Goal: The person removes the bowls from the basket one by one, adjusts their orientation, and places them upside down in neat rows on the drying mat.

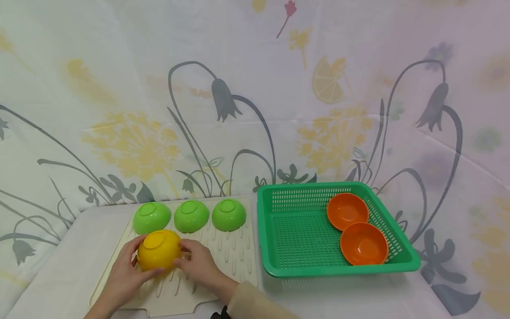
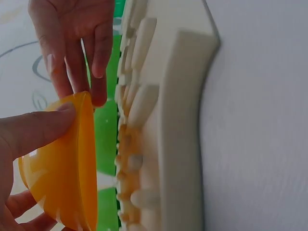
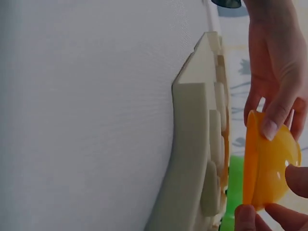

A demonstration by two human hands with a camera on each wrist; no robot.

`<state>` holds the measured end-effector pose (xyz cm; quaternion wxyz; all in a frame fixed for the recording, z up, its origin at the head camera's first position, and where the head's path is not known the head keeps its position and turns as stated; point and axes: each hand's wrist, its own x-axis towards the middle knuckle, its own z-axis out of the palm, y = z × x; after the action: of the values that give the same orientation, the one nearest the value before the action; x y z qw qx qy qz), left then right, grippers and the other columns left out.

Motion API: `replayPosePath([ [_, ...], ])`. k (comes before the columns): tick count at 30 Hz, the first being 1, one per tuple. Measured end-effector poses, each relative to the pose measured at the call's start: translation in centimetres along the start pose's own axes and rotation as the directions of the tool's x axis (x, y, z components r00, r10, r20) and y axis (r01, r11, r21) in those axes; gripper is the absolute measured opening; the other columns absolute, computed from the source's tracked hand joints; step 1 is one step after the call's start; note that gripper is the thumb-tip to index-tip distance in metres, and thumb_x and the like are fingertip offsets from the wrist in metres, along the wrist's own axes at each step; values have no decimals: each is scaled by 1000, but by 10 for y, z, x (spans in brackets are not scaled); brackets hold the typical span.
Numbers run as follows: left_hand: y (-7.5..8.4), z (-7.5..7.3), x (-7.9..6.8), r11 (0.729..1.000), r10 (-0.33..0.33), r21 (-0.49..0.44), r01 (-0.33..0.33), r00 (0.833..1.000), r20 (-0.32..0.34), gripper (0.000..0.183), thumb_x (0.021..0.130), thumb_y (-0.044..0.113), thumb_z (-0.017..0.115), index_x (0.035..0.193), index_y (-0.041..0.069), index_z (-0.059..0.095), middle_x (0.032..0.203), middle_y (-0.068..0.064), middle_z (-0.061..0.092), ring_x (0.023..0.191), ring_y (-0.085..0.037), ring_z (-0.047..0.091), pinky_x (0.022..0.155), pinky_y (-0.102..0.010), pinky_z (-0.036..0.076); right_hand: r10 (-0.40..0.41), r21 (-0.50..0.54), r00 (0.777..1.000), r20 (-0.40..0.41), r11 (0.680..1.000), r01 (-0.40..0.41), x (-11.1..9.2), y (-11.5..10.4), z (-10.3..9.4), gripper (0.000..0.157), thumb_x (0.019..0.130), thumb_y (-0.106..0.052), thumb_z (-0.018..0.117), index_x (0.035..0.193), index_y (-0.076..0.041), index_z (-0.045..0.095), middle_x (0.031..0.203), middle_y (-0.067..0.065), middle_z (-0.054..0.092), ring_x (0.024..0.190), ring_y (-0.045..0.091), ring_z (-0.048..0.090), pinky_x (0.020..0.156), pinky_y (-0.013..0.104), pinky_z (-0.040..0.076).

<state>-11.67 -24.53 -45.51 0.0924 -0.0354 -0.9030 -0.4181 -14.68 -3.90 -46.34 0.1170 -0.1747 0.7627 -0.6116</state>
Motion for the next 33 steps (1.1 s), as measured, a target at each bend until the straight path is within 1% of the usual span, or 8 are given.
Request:
replayPosePath([
  [7,-19,-17,-1,998,-57,-5,57,998,26,94,74,13,89,146,-4,31,143,-28,35,130,-47,38,104,-66,35,-22,-156,992,125,987,41,10,-7,13,44,99,-21,62,139,-3,56,134,3,54,118,12,55,93,21,49],
  [14,-34,-30,3,993,-109,-30,112,989,97,101,77,12,86,150,-9,19,147,-34,24,135,-51,28,108,-67,26,40,-119,974,224,993,-14,13,-9,25,46,103,-24,55,146,-11,50,153,-2,43,137,14,42,106,29,42],
  [19,-42,-33,6,991,-121,-36,127,983,137,104,79,15,85,150,-10,13,148,-36,21,136,-53,25,110,-69,21,73,-133,952,297,991,-35,15,-7,28,49,102,-24,55,150,-18,46,158,-7,33,141,14,36,114,32,32],
  [23,-46,-32,6,993,-109,-39,115,983,146,104,81,21,84,150,-9,11,148,-36,21,134,-53,25,109,-70,17,70,-163,939,338,986,-15,17,-5,25,50,102,-22,55,151,-17,45,158,-6,33,140,11,37,113,30,32],
  [26,-48,-31,7,998,-58,6,57,993,107,99,81,19,84,148,-10,16,145,-37,26,132,-53,29,108,-71,21,68,-196,936,346,981,1,18,-6,25,50,102,-22,55,151,-17,45,157,-6,35,134,7,42,111,28,34],
  [28,-48,-32,7,998,-50,48,46,994,93,97,81,17,84,147,-10,18,144,-37,28,131,-53,31,107,-71,23,74,-201,934,349,980,-3,18,-7,25,49,102,-22,56,150,-17,47,154,-6,41,121,5,52,106,26,40],
  [30,-48,-34,7,994,-68,87,60,993,93,96,80,16,84,147,-10,19,143,-37,29,130,-53,32,106,-71,24,82,-204,935,344,979,-11,17,-7,26,48,102,-22,57,148,-18,49,150,-6,47,105,3,55,99,24,44],
  [33,-46,-36,9,988,-127,107,114,984,127,98,81,17,83,148,-9,16,145,-37,26,131,-53,31,108,-70,22,95,-208,939,331,978,-25,16,-10,25,46,101,-22,59,146,-19,52,142,-8,54,102,3,57,95,25,47],
])
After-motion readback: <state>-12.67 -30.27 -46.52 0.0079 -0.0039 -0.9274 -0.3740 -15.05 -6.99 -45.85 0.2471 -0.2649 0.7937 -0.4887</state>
